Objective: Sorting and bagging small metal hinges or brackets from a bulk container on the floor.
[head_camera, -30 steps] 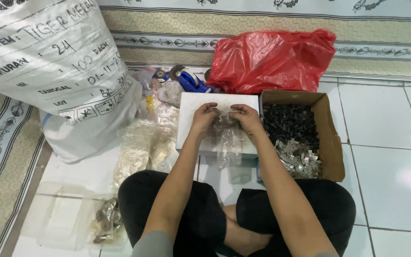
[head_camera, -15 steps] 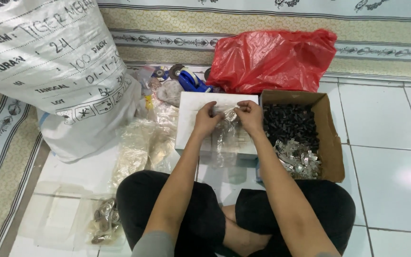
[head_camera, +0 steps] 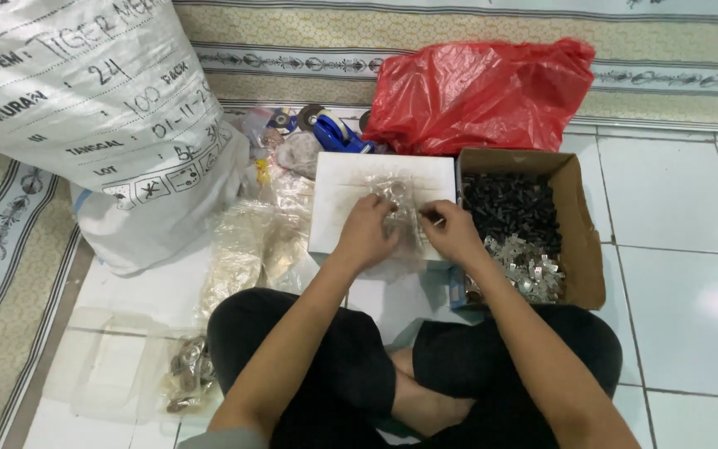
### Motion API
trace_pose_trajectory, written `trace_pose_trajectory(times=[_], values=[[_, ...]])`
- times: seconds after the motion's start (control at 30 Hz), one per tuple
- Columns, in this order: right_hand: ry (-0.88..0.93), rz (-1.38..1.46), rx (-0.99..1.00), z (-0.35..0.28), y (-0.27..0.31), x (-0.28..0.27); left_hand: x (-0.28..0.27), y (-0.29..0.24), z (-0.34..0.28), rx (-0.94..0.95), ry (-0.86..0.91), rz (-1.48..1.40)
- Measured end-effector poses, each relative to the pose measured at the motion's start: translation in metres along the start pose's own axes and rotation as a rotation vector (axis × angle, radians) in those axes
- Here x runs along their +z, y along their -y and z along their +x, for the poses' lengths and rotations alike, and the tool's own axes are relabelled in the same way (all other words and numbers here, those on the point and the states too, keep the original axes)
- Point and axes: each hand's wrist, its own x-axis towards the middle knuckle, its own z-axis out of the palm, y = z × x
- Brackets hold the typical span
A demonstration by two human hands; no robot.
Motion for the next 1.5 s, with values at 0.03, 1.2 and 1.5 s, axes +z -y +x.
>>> trace_pose_trajectory(times=[0.03,1.2,1.5], values=[[0.001,0.005,0.000,-0.015,0.014,-0.006,0.001,-0.006,-0.014,-0.002,0.001,0.004],[0.053,-0.066,-0.158,-0.028,-0.018,0.031,0.050,0.023,-0.034,-0.016,-0.041,0.066],[-0.016,0.133,0.037,-0.019,-0.003,0.038,0.054,0.021,-0.016,-0.264,-0.121,-0.195]])
